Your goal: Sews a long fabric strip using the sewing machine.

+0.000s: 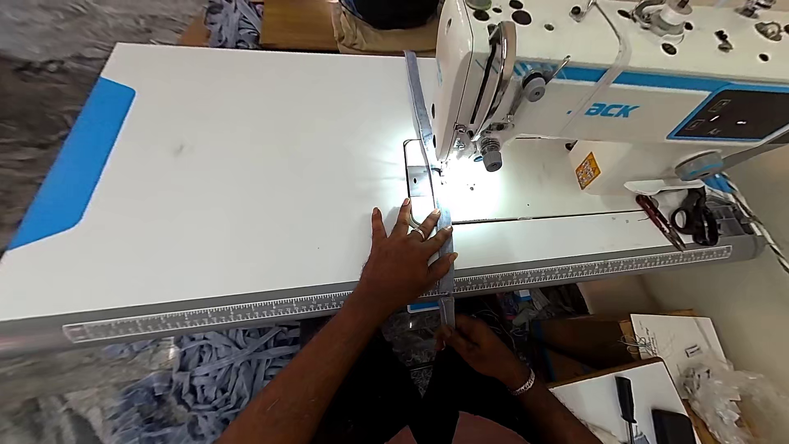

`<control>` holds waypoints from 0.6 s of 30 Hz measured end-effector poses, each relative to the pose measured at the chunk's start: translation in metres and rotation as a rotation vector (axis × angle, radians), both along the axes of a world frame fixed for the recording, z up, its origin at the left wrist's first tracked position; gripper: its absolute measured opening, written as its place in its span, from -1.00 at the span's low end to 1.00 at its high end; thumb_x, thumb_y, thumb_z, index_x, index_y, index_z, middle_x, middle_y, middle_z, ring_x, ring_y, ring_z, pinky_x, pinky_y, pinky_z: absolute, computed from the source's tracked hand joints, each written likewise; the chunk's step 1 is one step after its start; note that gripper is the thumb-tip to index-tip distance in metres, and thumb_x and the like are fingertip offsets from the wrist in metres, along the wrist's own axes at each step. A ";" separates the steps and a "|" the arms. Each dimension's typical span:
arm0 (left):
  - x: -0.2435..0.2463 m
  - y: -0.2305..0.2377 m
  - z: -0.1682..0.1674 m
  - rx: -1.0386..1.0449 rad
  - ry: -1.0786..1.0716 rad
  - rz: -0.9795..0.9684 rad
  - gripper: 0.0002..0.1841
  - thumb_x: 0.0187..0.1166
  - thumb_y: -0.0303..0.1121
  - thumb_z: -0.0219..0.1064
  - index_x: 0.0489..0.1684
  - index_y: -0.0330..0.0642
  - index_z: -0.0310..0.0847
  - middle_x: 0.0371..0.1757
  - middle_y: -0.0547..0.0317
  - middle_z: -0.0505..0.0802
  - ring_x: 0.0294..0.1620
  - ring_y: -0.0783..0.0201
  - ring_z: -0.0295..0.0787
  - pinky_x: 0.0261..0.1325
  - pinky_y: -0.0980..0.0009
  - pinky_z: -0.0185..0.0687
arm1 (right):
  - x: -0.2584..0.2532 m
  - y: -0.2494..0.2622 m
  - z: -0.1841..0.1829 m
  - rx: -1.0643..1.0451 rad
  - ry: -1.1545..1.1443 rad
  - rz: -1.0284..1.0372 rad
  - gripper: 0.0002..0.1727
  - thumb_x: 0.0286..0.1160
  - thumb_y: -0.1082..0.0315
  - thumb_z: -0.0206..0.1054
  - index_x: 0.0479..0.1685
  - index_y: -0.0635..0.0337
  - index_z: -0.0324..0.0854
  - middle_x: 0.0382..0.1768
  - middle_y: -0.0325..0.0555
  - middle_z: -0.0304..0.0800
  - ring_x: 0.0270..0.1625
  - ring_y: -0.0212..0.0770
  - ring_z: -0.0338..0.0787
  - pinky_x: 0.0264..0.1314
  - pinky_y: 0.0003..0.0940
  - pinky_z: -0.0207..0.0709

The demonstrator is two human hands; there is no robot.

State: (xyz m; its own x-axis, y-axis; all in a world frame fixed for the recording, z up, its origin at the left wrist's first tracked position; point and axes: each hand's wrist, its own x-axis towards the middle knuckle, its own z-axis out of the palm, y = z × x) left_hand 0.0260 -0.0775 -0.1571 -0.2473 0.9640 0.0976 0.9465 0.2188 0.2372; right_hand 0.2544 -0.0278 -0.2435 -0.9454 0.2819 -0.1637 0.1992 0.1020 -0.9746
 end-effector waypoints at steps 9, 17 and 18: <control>0.000 0.004 0.005 -0.047 -0.019 0.058 -0.20 0.63 0.51 -0.28 0.74 0.40 0.41 0.81 0.43 0.42 0.91 -0.26 -0.10 0.61 -0.72 -0.49 | 0.002 -0.002 -0.004 0.034 -0.027 -0.009 -0.63 0.78 0.07 0.19 -0.15 0.13 0.79 -0.22 -0.28 0.81 -0.14 -0.43 0.71 0.02 -0.41 0.59; -0.031 0.041 0.007 -0.085 0.043 0.191 -0.26 0.64 0.47 -0.28 0.72 0.51 0.40 0.83 0.26 0.39 0.90 -0.35 -0.12 0.49 -0.83 -0.52 | 0.001 -0.003 -0.003 0.063 -0.032 0.011 -0.66 0.79 0.11 0.18 -0.09 0.17 0.77 -0.19 -0.26 0.85 -0.17 -0.44 0.75 0.02 -0.42 0.63; -0.035 0.047 0.007 -0.091 0.046 0.201 -0.27 0.64 0.46 -0.28 0.71 0.50 0.41 0.83 0.26 0.39 0.90 -0.34 -0.11 0.49 -0.83 -0.52 | 0.002 -0.001 0.000 0.091 -0.055 0.027 -0.65 0.79 0.09 0.18 -0.05 0.15 0.76 -0.18 -0.26 0.85 -0.16 -0.44 0.76 0.02 -0.42 0.64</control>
